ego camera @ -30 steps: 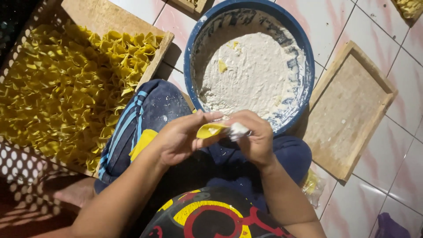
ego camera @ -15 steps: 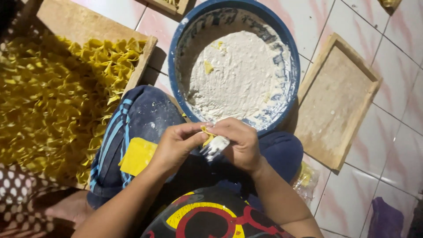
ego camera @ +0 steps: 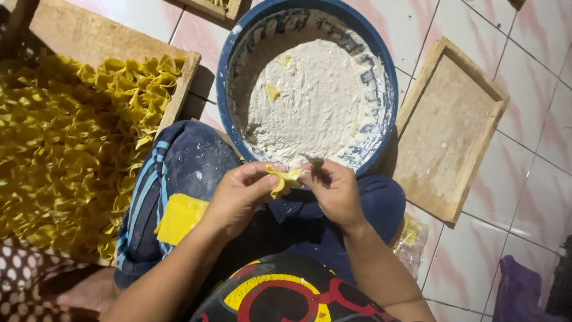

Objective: The person is manually preparing wontons by placing filling on dough wrappers and folding them into shape.

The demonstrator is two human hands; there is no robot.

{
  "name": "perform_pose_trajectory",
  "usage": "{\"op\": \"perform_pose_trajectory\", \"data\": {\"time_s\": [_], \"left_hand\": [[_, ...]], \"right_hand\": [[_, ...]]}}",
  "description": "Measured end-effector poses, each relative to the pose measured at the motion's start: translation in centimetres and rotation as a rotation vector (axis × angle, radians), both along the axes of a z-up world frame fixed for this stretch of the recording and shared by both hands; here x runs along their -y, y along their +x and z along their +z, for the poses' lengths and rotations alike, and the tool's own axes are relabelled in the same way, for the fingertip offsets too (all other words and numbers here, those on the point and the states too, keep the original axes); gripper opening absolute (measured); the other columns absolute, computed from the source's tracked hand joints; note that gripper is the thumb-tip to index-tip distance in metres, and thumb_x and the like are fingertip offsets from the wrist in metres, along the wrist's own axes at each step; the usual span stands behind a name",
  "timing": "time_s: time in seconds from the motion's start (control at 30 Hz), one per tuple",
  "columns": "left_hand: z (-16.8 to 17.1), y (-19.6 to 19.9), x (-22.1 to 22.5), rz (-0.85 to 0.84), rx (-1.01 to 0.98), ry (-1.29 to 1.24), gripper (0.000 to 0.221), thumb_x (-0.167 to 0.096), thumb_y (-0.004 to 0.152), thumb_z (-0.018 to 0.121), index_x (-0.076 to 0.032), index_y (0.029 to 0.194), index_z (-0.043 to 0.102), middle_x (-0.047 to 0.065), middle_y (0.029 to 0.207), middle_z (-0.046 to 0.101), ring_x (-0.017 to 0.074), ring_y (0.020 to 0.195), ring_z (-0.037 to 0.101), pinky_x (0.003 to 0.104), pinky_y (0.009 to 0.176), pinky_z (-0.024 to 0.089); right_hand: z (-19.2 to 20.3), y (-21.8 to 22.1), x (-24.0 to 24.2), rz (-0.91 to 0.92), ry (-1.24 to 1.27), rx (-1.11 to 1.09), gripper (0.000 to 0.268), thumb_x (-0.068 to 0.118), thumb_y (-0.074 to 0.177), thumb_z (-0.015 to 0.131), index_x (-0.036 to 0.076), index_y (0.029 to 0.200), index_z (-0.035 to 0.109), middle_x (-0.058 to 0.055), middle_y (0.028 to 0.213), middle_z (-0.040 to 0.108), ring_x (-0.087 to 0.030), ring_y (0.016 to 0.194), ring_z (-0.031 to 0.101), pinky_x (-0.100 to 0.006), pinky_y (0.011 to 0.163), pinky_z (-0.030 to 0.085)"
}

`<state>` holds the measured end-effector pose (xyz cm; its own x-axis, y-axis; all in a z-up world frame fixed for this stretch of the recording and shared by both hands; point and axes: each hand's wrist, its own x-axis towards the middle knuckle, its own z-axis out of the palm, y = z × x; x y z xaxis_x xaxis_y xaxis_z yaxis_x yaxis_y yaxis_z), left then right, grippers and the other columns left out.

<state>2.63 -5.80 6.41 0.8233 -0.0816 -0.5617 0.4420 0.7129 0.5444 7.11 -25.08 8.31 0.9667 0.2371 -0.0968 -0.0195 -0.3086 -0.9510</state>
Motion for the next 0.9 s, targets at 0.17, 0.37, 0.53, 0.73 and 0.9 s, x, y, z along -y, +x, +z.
{"op": "perform_pose_trajectory", "data": {"time_s": [0.17, 0.37, 0.53, 0.73, 0.9], "left_hand": [[0.9, -0.2, 0.7, 0.046, 0.180, 0.393, 0.027, 0.000, 0.080, 0.082, 0.004, 0.106, 0.077, 0.016, 0.092, 0.076, 0.0198, 0.077, 0.073, 0.034, 0.071, 0.064], [3.6, -0.6, 0.4, 0.081, 0.551, 1.020, 0.021, 0.003, 0.084, 0.074, -0.002, 0.104, 0.077, 0.017, 0.105, 0.076, 0.0375, 0.100, 0.075, 0.043, 0.088, 0.059], [4.1, -0.9, 0.0, 0.096, 0.672, 1.159, 0.031, 0.010, 0.083, 0.070, 0.003, 0.113, 0.072, 0.024, 0.115, 0.072, 0.0439, 0.107, 0.071, 0.047, 0.092, 0.057], [1.9, 0.2, -3.4, 0.017, 0.583, 1.070, 0.033, -0.001, 0.079, 0.077, -0.004, 0.112, 0.073, 0.015, 0.102, 0.075, 0.0384, 0.101, 0.074, 0.045, 0.088, 0.059], [1.1, 2.6, -11.6, 0.162, 0.306, 1.164, 0.014, -0.012, 0.088, 0.071, -0.010, 0.101, 0.066, 0.014, 0.083, 0.073, 0.0311, 0.081, 0.074, 0.042, 0.075, 0.055]], "right_hand": [[1.7, -0.7, -1.9, -0.019, 0.021, 0.072, 0.017, 0.019, 0.092, 0.077, 0.002, 0.096, 0.078, -0.009, 0.080, 0.074, -0.011, 0.078, 0.061, -0.032, 0.070, 0.056], [2.4, -0.4, -3.6, 0.037, -0.089, 0.346, 0.027, 0.025, 0.088, 0.082, 0.002, 0.100, 0.078, -0.014, 0.092, 0.076, -0.026, 0.083, 0.075, -0.035, 0.075, 0.059], [2.5, -0.3, -4.4, 0.065, -0.107, 0.412, 0.024, 0.027, 0.093, 0.075, 0.005, 0.098, 0.080, -0.011, 0.091, 0.076, -0.026, 0.081, 0.075, -0.034, 0.076, 0.058], [2.3, 1.1, -5.4, 0.250, -0.148, 0.366, 0.013, 0.005, 0.093, 0.070, 0.005, 0.101, 0.080, -0.012, 0.088, 0.077, -0.030, 0.080, 0.075, -0.039, 0.076, 0.058], [-1.8, 2.0, -4.0, 0.167, -0.348, 0.433, 0.021, 0.003, 0.089, 0.073, 0.000, 0.110, 0.076, -0.014, 0.086, 0.073, -0.033, 0.079, 0.072, -0.037, 0.070, 0.055]]}}
